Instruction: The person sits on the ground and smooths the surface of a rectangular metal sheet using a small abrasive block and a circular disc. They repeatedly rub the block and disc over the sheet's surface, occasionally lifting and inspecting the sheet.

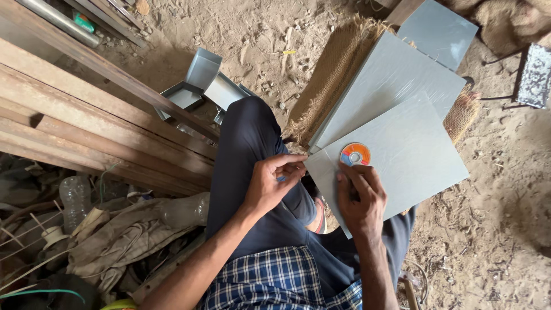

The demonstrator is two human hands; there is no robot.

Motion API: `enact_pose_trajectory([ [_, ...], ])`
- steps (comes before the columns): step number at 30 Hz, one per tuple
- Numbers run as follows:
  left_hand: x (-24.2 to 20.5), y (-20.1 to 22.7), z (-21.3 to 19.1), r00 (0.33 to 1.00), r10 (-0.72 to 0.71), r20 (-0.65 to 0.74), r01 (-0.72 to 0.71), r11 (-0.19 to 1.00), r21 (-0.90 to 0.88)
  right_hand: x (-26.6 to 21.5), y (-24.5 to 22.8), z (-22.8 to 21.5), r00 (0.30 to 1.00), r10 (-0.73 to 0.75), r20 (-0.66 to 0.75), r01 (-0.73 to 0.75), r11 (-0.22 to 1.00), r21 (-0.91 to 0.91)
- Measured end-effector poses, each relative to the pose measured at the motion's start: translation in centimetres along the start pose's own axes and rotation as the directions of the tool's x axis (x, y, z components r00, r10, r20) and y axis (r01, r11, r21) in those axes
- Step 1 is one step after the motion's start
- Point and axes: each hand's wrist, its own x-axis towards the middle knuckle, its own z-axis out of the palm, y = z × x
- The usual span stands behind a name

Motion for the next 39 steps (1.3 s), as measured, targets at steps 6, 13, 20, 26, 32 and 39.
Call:
enact_pose_trajectory([
  [6, 0.4, -1.0, 0.3, 0.999, -0.030, -0.024, 0.028, 0.995, -0.099, 1.3, -1.3, -1.3, 0.997, 0.058, 0.045, -0.061, 0.996, 0.062],
  [13, 0.8, -1.9, 0.4, 0.999, -0.027, -0.028, 0.024, 0.996, -0.080, 1.7, -2.1, -1.7, 0.994, 0.034, 0.107, -0.038, 0.999, 0.035],
  [20, 0.9, -1.9, 0.3, 1.000, -0.030, -0.008, 0.029, 0.994, -0.103, 2.0, -2.2, -1.8, 0.991, 0.019, 0.134, -0.021, 1.000, 0.017],
  [26, 0.8, -1.8, 0.4, 1.000, -0.026, -0.003, 0.025, 0.989, -0.148, 1.9, -2.2, -1.8, 0.991, 0.007, 0.136, -0.009, 1.000, 0.016],
  [32, 0.8, -1.3, 0.1, 0.998, -0.058, 0.006, 0.059, 0.994, -0.092, 2.0, -2.4, -1.8, 0.989, 0.013, 0.144, -0.016, 1.000, 0.022],
  [39, 0.8, -1.1, 0.3, 0.997, -0.077, 0.001, 0.077, 0.989, -0.123, 2.2, -2.5, -2.1, 0.988, 0.024, 0.154, -0.028, 0.999, 0.028],
])
